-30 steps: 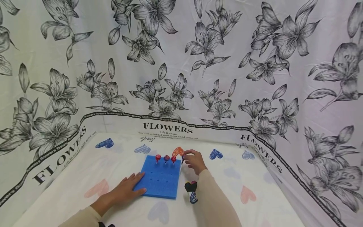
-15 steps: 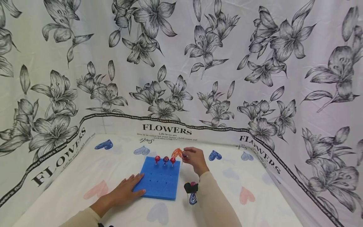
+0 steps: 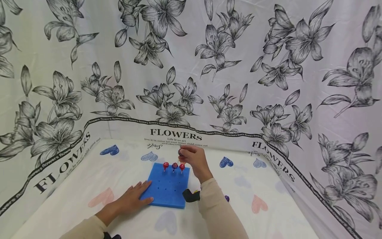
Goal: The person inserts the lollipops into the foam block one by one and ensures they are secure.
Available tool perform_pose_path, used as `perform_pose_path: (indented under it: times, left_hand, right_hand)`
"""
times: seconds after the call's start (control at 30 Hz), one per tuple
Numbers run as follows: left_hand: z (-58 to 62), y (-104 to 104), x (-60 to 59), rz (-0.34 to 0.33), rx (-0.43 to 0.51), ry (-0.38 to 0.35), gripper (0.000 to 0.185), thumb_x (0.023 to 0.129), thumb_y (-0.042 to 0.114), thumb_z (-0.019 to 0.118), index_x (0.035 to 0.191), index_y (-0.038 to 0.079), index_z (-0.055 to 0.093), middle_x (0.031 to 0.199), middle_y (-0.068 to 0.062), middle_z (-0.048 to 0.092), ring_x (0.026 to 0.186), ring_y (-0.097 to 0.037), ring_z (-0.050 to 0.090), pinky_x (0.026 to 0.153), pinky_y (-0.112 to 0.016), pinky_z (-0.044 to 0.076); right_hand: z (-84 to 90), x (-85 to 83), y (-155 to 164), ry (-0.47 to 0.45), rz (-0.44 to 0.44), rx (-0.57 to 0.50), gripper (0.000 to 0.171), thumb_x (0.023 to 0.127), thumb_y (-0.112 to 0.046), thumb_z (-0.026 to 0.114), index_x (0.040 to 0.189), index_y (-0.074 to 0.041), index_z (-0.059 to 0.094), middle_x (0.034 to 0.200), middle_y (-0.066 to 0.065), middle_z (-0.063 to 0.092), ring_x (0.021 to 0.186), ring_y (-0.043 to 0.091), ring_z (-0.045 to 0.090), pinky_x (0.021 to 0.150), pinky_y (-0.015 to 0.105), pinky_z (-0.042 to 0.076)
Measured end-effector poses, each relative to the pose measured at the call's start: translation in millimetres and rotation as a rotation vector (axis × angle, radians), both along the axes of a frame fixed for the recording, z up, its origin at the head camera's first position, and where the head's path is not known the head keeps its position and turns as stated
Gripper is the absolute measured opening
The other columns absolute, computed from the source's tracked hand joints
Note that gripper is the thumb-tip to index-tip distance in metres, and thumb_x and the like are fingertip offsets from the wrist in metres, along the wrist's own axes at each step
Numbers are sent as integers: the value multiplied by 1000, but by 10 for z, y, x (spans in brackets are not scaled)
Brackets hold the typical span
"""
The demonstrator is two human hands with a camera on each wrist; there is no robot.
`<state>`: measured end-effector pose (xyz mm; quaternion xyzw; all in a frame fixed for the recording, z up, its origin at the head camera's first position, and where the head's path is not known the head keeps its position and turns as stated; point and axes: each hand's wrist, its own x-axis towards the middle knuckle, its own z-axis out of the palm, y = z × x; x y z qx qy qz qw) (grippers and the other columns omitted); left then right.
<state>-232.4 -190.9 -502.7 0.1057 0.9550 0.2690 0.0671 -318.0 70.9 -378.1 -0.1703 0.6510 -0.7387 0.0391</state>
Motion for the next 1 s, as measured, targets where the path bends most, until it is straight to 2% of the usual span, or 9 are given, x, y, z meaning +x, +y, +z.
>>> perform_pose_path:
  times: [0.23,0.43,0.67,0.83,1.0]
  left_hand:
    - [6,5,22,-1,0,17,81,90,57,58,150,8,35,151,-19,33,140,-43,19,109,-61,10]
    - [2,3,4,1,-7,23,81,90,57,58,150,8,35,151,-19,33,140,-43,20,109,-62,11]
    - [-3,-17,-8,-8,-14,29,81,90,57,58,150,7,35,151,-20,33,139,-44,21,109,-62,12]
    - [-7,-25,-5,-17,-12,30,82,90,58,57,150,7,35,151,-20,33,139,-44,21,109,-62,12]
    - [-9,-25,-26,-15,-16,28,83,90,59,57,150,7,35,151,-20,32,139,-43,21,109,-62,11]
  right_hand:
    - [-26,77,-212,0,13,-14,27,94,-9,64,117,6,65,105,22,64,86,27,66,81,39,55]
    - [-137,68,-370,-20,-17,-3,25,93,-13,66,112,3,68,99,19,66,83,26,66,77,36,56]
    - [-365,34,-578,-79,-37,31,23,93,-17,67,110,-2,71,97,16,68,84,28,68,74,36,56]
    - [-572,1,-673,-110,-22,20,21,93,-14,67,109,-1,71,100,25,66,86,31,67,73,36,57]
    - [-759,-52,-709,-138,-16,27,21,92,-15,67,108,-2,72,100,23,67,84,27,68,73,36,57]
